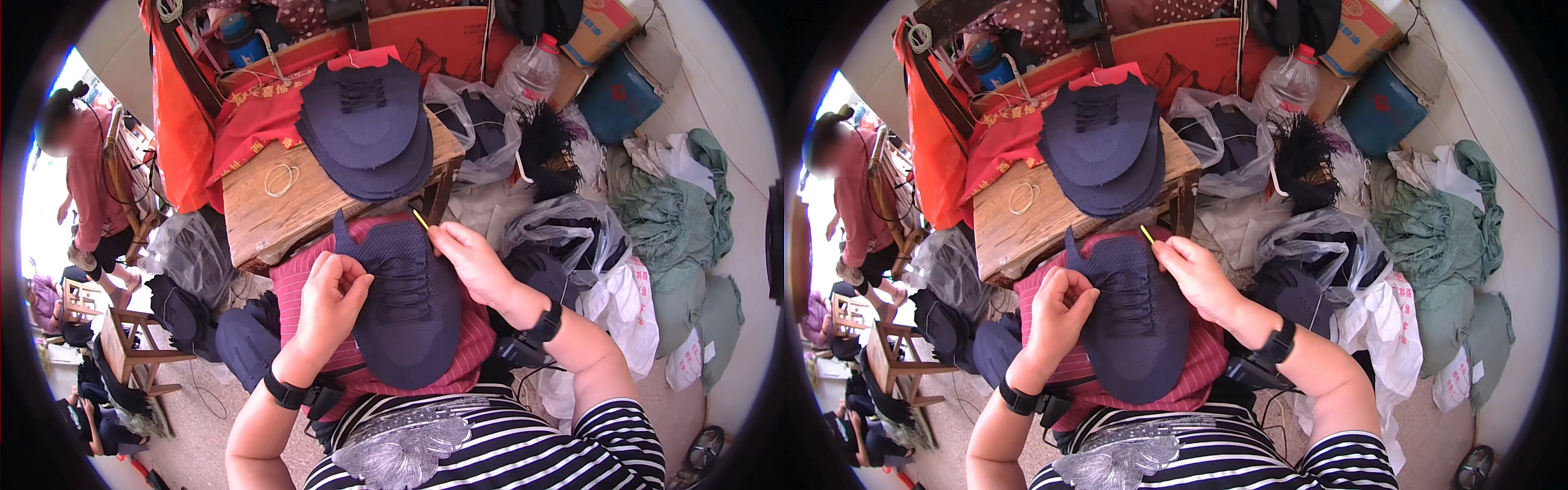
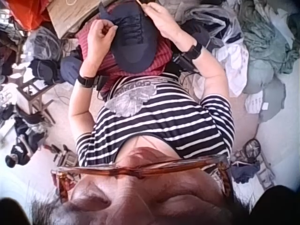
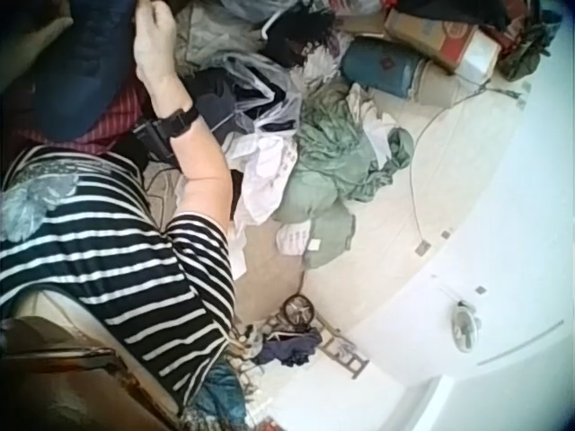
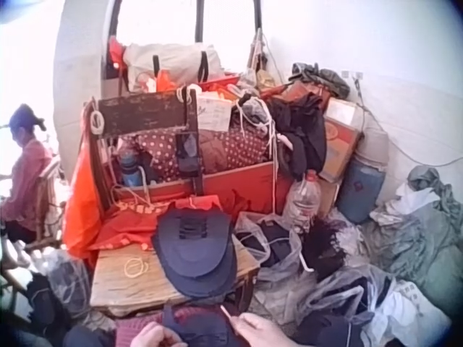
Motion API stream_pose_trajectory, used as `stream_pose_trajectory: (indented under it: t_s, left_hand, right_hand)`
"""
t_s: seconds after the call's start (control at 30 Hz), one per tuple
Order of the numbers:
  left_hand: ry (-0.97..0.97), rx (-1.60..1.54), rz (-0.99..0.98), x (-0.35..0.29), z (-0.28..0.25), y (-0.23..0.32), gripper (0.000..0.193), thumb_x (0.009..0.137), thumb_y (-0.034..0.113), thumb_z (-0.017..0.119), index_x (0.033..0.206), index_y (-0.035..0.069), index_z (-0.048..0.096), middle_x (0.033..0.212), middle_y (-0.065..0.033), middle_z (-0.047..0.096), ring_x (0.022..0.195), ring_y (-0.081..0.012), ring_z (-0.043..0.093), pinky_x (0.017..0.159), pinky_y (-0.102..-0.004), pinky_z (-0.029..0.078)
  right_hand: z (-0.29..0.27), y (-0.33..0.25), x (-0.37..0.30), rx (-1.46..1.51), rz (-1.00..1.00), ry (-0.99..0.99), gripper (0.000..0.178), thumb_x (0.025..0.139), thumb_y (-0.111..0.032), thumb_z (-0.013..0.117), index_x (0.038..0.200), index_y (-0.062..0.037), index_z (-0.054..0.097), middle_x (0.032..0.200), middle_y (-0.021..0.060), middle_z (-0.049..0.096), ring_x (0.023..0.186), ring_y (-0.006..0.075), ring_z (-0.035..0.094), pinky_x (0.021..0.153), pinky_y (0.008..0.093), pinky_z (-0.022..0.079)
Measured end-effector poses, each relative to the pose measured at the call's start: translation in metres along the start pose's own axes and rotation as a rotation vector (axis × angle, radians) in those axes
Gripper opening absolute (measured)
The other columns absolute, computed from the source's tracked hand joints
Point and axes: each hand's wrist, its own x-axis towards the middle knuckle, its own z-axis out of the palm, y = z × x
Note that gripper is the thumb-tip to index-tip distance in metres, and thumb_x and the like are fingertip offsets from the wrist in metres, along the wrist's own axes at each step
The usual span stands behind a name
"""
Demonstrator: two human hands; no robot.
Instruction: Lacing the uppers of shoes in a manufacturing environment.
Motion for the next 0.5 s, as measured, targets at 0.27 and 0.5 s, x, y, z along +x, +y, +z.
stream_pose_trajectory:
  t_s: [0.27,0.5]
  left_hand:
    - [0.052,0.04,0.001,-0.003,-0.007,-0.007,0.011,0.088,-0.002,0.073,0.093,0.001,0.063,0.084,-0.0026,0.053,0.066,-0.0106,0.052,0.061,-0.0256,0.044]
    - [0.119,0.101,0.042,-0.012,-0.009,-0.014,0.013,0.091,-0.005,0.069,0.101,0.0,0.062,0.09,-0.0068,0.057,0.069,-0.0153,0.059,0.064,-0.0286,0.049]
  right_hand:
    - [0.001,0.025,0.044,-0.457,-0.274,0.159,0.036,0.103,-0.028,0.066,0.084,0.0009,0.058,0.069,0.0089,0.057,0.065,0.0116,0.05,0.06,0.0334,0.043]
    - [-0.005,0.024,0.041,-0.719,-0.467,0.178,0.03,0.102,-0.026,0.066,0.089,0.0013,0.063,0.083,0.0145,0.062,0.072,0.0297,0.061,0.07,0.0383,0.049]
